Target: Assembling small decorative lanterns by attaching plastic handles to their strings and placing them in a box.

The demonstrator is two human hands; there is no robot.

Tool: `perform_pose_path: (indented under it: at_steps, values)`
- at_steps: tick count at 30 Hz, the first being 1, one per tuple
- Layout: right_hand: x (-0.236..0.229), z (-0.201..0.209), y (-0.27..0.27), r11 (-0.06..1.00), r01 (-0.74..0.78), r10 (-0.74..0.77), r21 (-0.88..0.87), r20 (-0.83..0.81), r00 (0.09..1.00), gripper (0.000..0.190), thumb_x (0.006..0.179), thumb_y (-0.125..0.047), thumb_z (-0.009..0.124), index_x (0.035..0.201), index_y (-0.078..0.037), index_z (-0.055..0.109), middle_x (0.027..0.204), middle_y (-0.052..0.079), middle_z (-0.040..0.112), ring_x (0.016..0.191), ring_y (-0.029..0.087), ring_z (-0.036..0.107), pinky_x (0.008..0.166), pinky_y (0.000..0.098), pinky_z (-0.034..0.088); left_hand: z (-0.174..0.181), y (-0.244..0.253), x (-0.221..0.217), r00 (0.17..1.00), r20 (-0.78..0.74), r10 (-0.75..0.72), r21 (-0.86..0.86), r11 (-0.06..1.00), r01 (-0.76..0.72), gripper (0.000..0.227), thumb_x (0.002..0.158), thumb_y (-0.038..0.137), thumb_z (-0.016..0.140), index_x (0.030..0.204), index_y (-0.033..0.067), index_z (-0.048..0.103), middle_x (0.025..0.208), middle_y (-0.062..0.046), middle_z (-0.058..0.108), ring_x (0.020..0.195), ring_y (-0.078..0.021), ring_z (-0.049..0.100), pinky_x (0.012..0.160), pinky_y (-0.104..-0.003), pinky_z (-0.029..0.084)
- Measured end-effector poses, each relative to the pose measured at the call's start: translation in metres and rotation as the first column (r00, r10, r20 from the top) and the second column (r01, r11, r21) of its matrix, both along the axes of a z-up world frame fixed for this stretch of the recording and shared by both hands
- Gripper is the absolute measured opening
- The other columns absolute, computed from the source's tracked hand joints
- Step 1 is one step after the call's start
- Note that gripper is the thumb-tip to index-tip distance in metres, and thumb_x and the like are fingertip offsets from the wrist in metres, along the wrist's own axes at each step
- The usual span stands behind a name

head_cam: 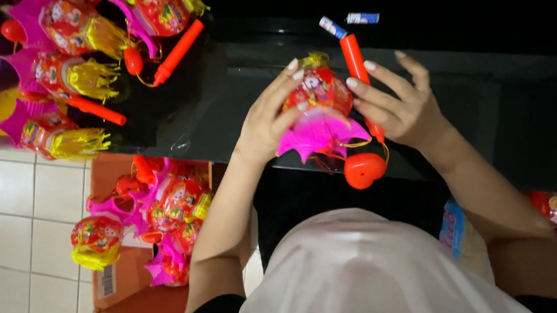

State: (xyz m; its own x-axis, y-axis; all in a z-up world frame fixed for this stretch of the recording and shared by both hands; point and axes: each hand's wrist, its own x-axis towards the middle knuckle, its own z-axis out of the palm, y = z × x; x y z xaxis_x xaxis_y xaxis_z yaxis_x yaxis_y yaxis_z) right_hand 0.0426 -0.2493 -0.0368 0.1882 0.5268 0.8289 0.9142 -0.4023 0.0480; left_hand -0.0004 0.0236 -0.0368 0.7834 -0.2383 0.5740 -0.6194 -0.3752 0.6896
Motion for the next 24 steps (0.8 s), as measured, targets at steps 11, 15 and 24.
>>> perform_pose_path:
  at_steps: [11, 15, 24]
  values:
    - [0.019, -0.024, 0.006, 0.725, 0.237, 0.665, 0.647, -0.747, 0.002, 0.036, 0.110, -0.015, 0.045, 0.141, 0.003, 0.043, 0.111, 0.025, 0.064, 0.057, 0.024, 0.063, 0.048, 0.0322, 0.052, -0.006, 0.029, 0.018, 0.724, -0.689, -0.033, -0.313, 0.914, -0.256, 0.057, 0.086, 0.040, 0.078, 0.127, 0.0058, 0.058, 0.111, -0.015, 0.071, 0.103, -0.0285, 0.070, 0.090, -0.046, 0.058]
    - [0.024, -0.018, 0.016, 0.670, 0.348, 0.735, 0.656, -0.650, -0.192, 0.032, 0.113, -0.023, 0.041, 0.120, 0.006, 0.053, 0.103, 0.025, 0.066, 0.039, 0.013, 0.050, 0.032, 0.0210, 0.034, 0.004, 0.037, 0.024, 0.548, -0.834, -0.057, -0.312, 0.868, -0.385, 0.061, 0.091, 0.042, 0.073, 0.133, 0.0007, 0.058, 0.103, -0.020, 0.068, 0.090, -0.0296, 0.070, 0.073, -0.042, 0.062]
    - [0.040, -0.050, -0.001, 0.592, 0.449, 0.786, 0.669, -0.602, -0.141, 0.034, 0.112, -0.025, 0.045, 0.126, 0.005, 0.055, 0.082, 0.028, 0.066, 0.034, 0.019, 0.049, 0.028, 0.0250, 0.033, 0.043, 0.024, 0.008, 0.769, -0.011, 0.639, -0.215, 0.749, -0.626, 0.043, 0.089, 0.017, 0.079, 0.127, 0.0034, 0.063, 0.126, -0.017, 0.058, 0.115, -0.0348, 0.063, 0.097, -0.040, 0.055]
